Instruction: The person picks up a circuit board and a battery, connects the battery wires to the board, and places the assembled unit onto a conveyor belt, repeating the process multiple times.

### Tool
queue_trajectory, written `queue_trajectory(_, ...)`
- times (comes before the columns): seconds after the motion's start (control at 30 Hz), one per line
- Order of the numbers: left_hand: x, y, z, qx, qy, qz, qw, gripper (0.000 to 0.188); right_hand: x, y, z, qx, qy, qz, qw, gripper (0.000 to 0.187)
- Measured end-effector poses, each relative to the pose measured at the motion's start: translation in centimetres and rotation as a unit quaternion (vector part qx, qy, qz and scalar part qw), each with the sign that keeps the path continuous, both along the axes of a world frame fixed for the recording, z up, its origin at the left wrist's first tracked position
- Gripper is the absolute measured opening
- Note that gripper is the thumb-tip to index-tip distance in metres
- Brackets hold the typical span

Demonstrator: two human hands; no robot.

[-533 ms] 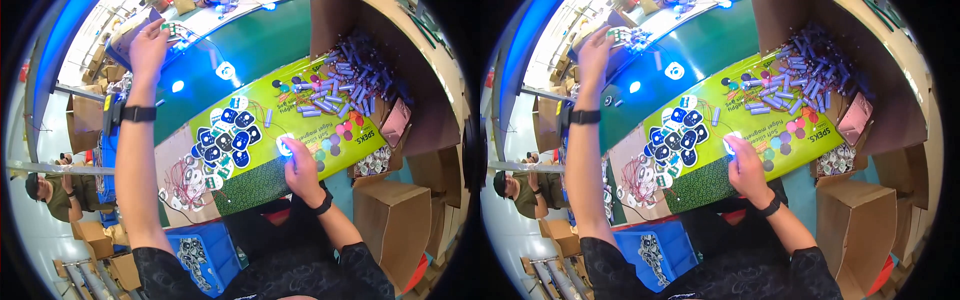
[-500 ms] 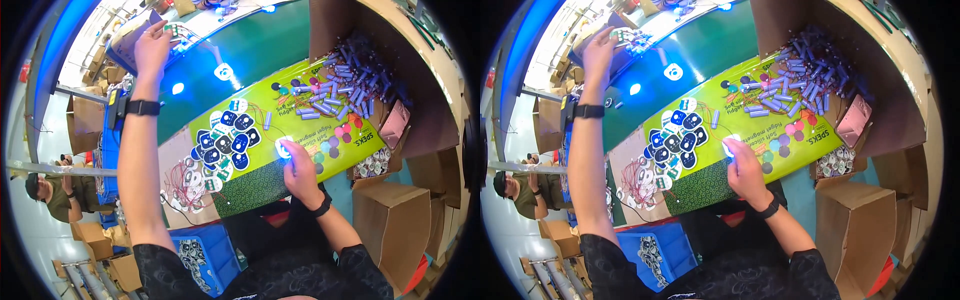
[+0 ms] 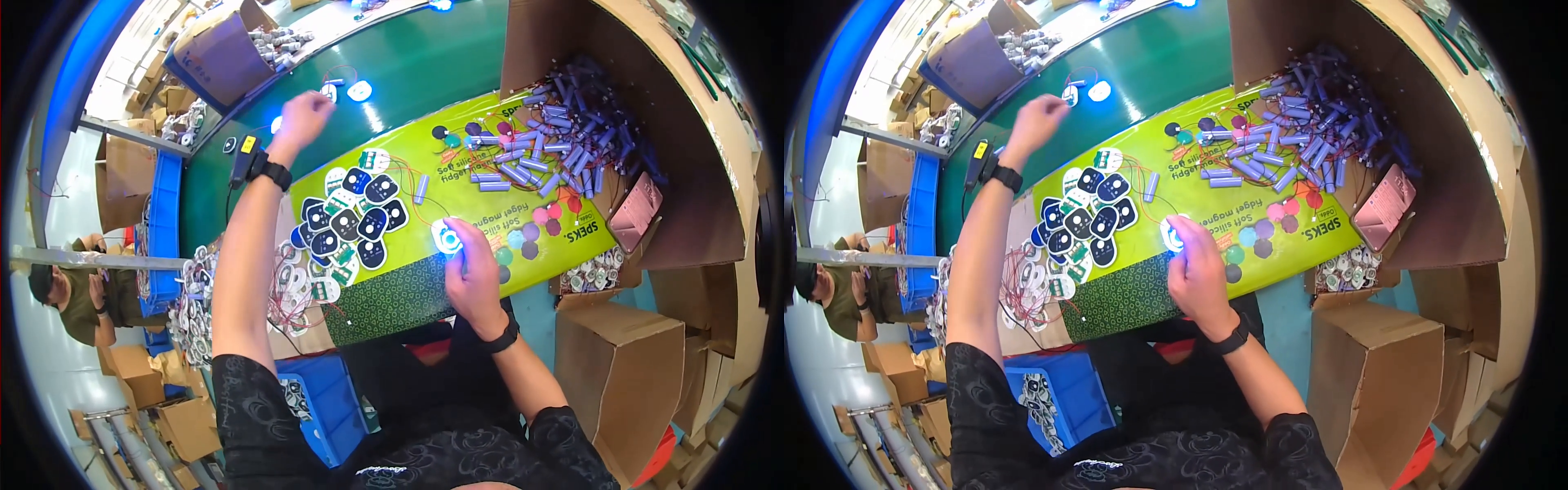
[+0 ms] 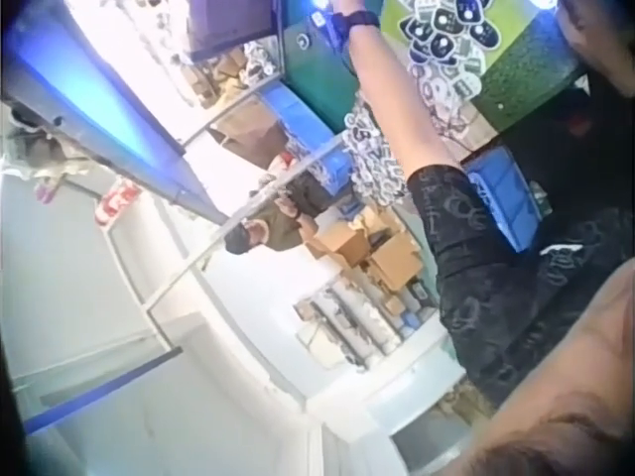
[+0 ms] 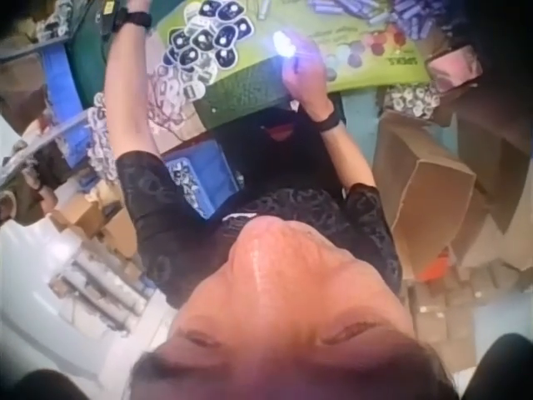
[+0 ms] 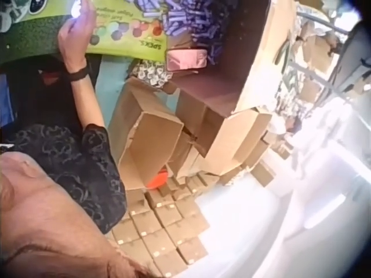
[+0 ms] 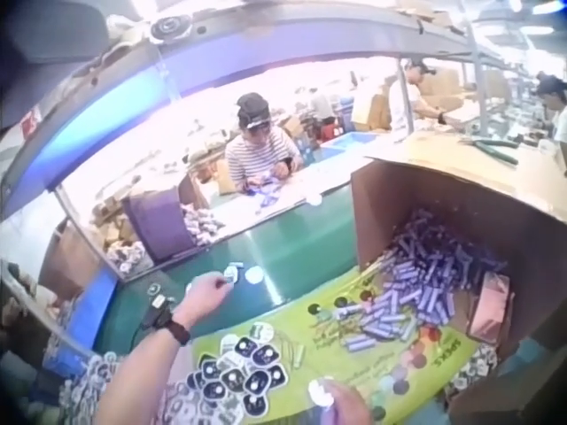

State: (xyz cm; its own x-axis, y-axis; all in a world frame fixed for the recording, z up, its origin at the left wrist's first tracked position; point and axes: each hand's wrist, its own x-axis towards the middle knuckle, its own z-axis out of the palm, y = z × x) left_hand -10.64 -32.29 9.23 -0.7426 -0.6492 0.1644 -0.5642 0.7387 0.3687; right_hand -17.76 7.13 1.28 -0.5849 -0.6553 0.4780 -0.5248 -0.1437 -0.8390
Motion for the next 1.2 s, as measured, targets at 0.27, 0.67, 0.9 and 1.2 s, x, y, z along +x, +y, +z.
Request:
queue_trajectory(0.27,0.8,8.5,-1.6,0.109,-0.119,-0.032,0.986,0.047,0.5,0.3,0.2,0.002,-0.026,-0.009,1.000,0.051)
queue_trajectory(0.67,0.6,15.6,3.7,0.196,0.244,-0.106,0.944,0.041,0.3,0.6,-1.3,-0.027,-0.077,-0.057,0.995,0.046)
queue_trajectory(0.9,1.6,19.8,1.0,0.471,0.494,-0.105,0.723,0.043,0.8,-0.9,2.1,-0.011,-0.039,-0.022,0.999,0.050)
queue_trajectory(1.2,1.2,20.9,-2.8,0.545,0.532,-0.141,0.633,0.043,0.3,-5.9,4.1,0.053,-0.215,0.076,0.972,0.051)
